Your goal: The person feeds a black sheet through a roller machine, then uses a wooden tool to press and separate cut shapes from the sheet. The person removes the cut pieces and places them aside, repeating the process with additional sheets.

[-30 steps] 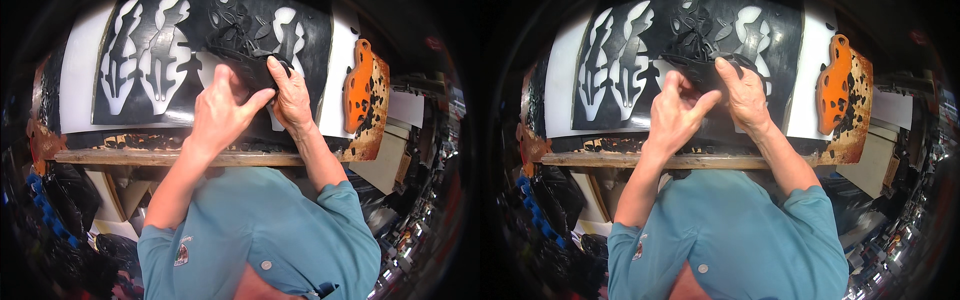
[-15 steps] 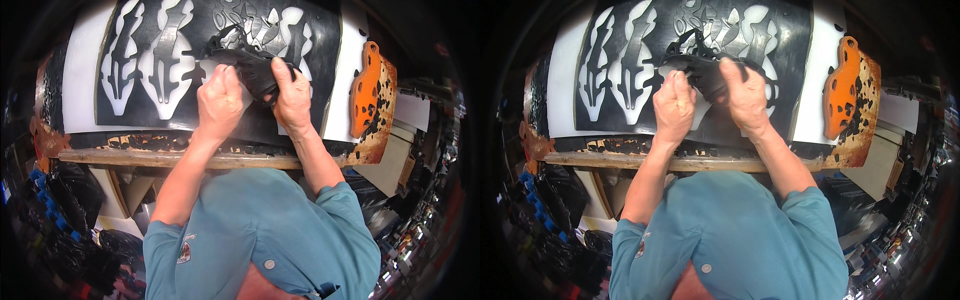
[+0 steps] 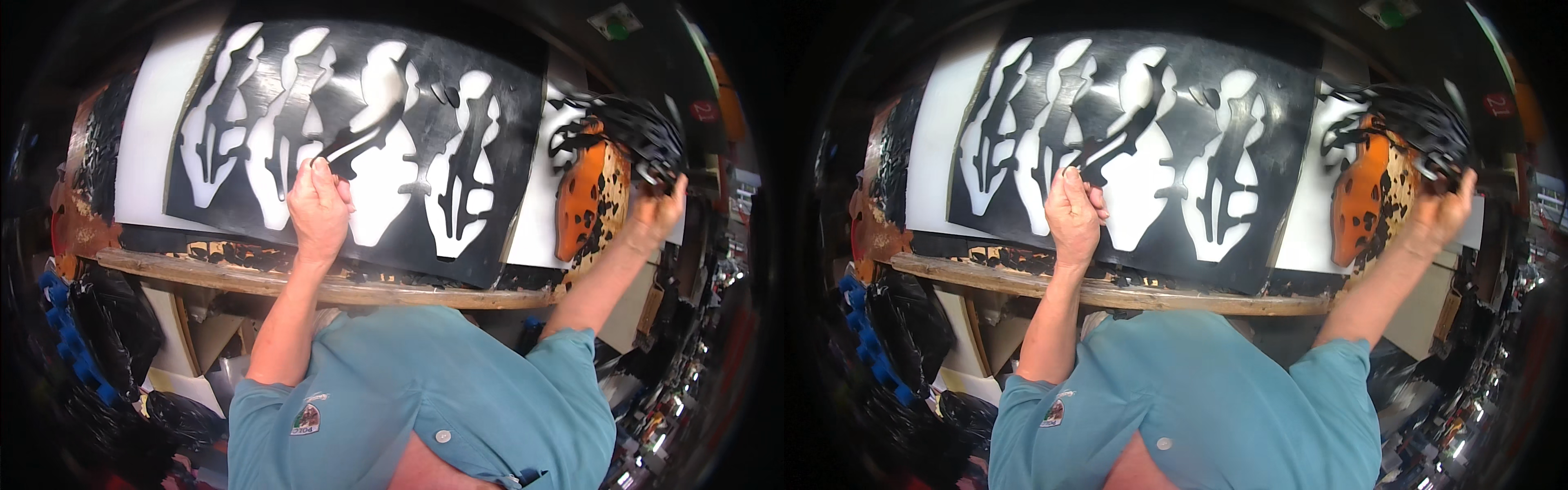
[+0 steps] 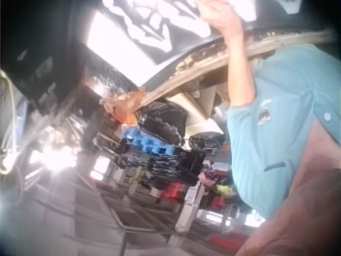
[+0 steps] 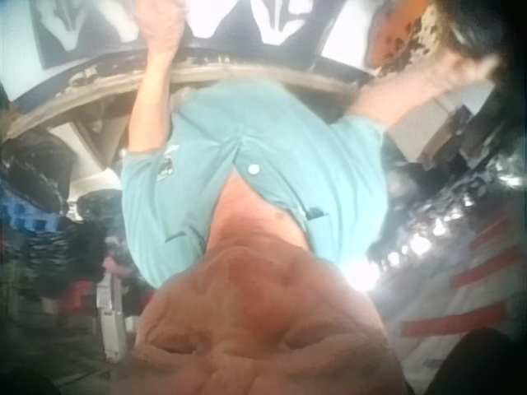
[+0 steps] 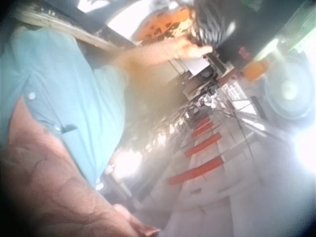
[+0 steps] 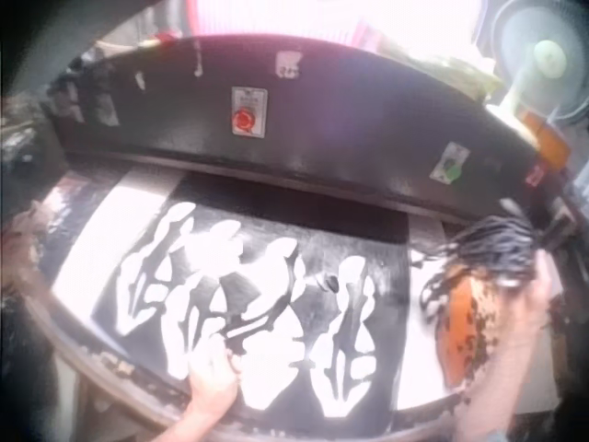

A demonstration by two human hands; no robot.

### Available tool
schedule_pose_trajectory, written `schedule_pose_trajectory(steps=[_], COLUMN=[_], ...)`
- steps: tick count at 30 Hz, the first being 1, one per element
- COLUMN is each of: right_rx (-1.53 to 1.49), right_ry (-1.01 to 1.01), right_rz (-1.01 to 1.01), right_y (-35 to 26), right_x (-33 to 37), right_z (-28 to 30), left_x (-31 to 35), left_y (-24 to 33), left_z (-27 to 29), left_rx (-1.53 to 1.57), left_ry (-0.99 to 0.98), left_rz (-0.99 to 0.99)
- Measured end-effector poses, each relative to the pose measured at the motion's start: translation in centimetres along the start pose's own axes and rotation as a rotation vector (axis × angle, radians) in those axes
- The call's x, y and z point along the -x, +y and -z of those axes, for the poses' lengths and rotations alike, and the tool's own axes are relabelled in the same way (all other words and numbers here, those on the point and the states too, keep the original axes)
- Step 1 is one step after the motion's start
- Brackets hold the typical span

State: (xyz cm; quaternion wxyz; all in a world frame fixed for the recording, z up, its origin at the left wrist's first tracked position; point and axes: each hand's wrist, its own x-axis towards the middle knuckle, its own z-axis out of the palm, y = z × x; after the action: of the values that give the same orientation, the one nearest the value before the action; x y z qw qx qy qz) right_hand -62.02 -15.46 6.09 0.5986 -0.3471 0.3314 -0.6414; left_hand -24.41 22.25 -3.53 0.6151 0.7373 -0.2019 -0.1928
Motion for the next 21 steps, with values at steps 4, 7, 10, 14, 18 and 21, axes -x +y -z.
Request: schedule_pose_trajectory(steps=[4,7,10,14,18,21], right_rx=[0.153,1.494,1.508,0.772,0.715,0.754], right_ry=[-0.218,0.075,-0.108,-1.186,-1.368,-1.536], right_rz=[0.26,0.927,1.105,0.89,0.852,0.686], right_y=[-3.3,-1.0,4.3,10.4,14.4,14.6], right_x=[-1.1,2.3,10.1,20.3,28.8,30.5], right_z=[-0.8,-4.1,-9.8,-18.1,-19.9,-18.9], left_x=[-0.2,1.1,3.4,4.3,5.1,6.7], left_y=[1.4,3.8,6.6,8.4,7.3,5.3], left_z=[0.6,1.5,1.5,0.9,3.1,5.0], left_rx=[0.134,-0.132,0.12,0.576,0.599,0.644], left_ry=[-0.122,-0.267,-0.29,-0.28,-0.285,-0.218], left_rz=[0.121,0.079,0.198,0.354,0.487,0.639])
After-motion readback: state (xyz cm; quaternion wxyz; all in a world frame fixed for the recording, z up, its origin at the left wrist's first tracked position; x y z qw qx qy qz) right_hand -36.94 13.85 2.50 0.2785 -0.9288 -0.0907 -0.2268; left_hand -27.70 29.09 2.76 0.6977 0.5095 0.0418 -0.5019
